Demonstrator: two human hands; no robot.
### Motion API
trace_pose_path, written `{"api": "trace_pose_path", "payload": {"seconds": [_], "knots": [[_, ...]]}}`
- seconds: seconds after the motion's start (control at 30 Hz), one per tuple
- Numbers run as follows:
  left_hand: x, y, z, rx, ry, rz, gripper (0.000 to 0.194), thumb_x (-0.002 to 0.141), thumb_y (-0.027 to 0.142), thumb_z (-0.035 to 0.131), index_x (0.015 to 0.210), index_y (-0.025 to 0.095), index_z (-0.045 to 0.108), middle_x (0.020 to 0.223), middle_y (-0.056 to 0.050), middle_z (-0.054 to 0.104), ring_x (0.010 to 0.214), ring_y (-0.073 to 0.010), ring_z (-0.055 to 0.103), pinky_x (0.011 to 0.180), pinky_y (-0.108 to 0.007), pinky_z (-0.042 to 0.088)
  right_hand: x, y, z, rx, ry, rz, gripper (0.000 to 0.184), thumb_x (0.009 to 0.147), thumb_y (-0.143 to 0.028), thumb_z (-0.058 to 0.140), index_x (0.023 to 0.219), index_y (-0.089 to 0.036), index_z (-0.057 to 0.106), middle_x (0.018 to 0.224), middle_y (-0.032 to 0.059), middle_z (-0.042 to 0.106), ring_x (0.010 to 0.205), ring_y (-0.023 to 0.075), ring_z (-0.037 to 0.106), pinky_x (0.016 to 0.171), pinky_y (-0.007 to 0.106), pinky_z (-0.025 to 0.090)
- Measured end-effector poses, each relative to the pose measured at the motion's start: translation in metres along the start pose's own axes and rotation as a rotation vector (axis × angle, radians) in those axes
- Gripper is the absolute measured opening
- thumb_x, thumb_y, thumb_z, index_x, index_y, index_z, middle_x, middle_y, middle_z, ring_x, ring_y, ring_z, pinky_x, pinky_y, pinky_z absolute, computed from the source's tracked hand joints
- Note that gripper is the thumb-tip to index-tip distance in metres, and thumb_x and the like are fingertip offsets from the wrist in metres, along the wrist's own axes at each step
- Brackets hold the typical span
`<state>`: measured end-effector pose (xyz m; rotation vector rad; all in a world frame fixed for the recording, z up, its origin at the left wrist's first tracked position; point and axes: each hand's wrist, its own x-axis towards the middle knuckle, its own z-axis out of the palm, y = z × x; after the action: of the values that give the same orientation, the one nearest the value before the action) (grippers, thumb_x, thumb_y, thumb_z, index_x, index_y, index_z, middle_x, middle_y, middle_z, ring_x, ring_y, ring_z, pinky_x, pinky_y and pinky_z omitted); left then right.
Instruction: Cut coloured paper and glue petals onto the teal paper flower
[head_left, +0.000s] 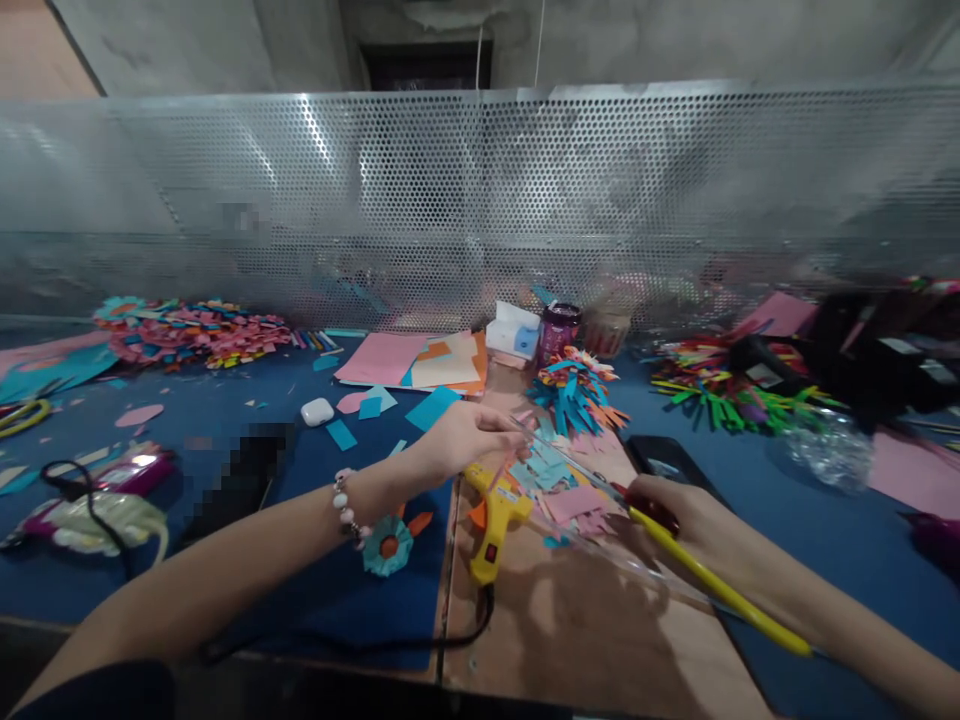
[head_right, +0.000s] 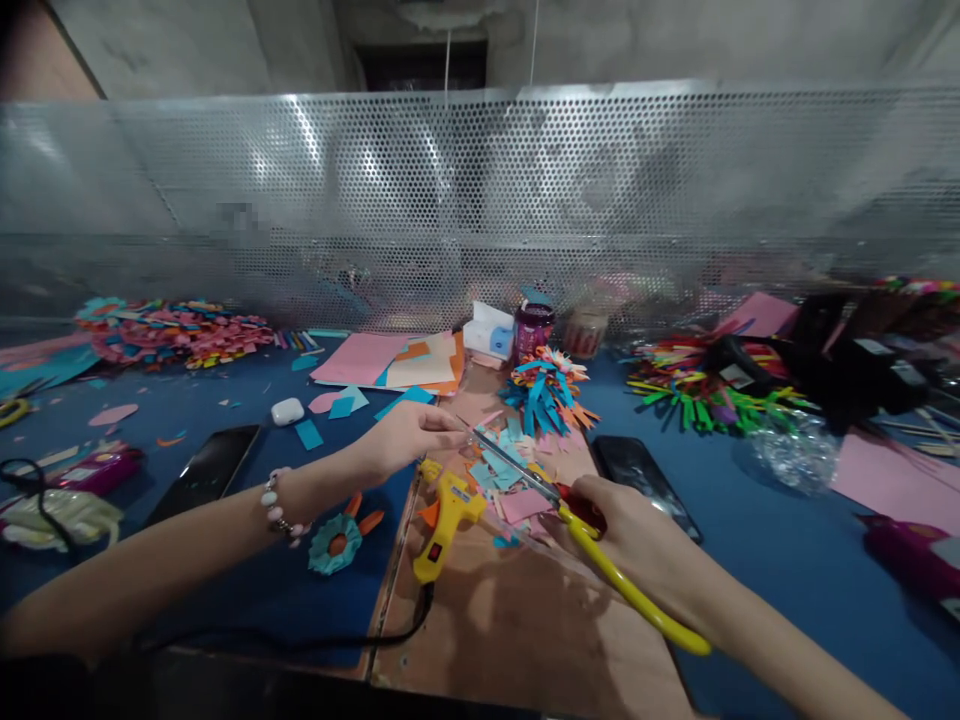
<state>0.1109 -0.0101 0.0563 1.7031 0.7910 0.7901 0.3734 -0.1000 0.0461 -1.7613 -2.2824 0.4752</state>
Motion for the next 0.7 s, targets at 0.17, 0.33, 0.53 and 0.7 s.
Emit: {"api": "trace_pose_path", "payload": {"seconds": [0.17, 0.33, 0.53, 0.7], "knots": [[0.007, -0.001, 0.010, 0.037, -0.034, -0.024, 0.021, 0.073, 0.033, 0.064, 0.082, 0.016, 0.072, 0.084, -0.008, 0.072, 0.082, -0.0215, 0.065, 0.078, -0.032, 0.048, -0.002, 0.005, 0.002, 0.023, -0.013, 0.018, 0.031, 0.080, -0.048, 0.050, 0.069, -0.019, 0.052, 0.061, 0.0007, 0.051, 0.055, 0.0135, 0.041, 0.049, 0.024, 0.030], [0.012, 0.006, 0.014, 0.026, -0.118, -0.068, 0.025, 0.075, 0.033, 0.062, 0.083, 0.012, 0.071, 0.089, -0.010, 0.072, 0.088, -0.0210, 0.064, 0.084, -0.031, 0.046, -0.004, 0.008, -0.001, 0.043, -0.013, 0.022, 0.031, 0.080, -0.048, 0.049, 0.070, -0.018, 0.051, 0.063, 0.0012, 0.052, 0.057, 0.0131, 0.041, 0.051, 0.024, 0.029], [0.018, 0.010, 0.022, -0.045, -0.102, -0.160, 0.023, 0.070, 0.030, 0.067, 0.080, 0.009, 0.071, 0.084, -0.011, 0.072, 0.085, -0.0193, 0.064, 0.084, -0.028, 0.045, -0.001, 0.013, -0.001, 0.031, -0.030, 0.040, 0.030, 0.081, -0.046, 0.047, 0.071, -0.018, 0.053, 0.064, 0.0018, 0.053, 0.058, 0.0133, 0.041, 0.052, 0.025, 0.029], [0.022, 0.009, 0.024, -0.053, -0.126, -0.166, 0.019, 0.069, 0.027, 0.067, 0.078, 0.012, 0.072, 0.084, -0.009, 0.072, 0.087, -0.0182, 0.064, 0.087, -0.028, 0.042, 0.000, 0.022, 0.005, 0.068, -0.076, 0.054, 0.030, 0.081, -0.045, 0.047, 0.069, -0.018, 0.052, 0.060, 0.0008, 0.051, 0.054, 0.0123, 0.041, 0.050, 0.024, 0.028]]}}
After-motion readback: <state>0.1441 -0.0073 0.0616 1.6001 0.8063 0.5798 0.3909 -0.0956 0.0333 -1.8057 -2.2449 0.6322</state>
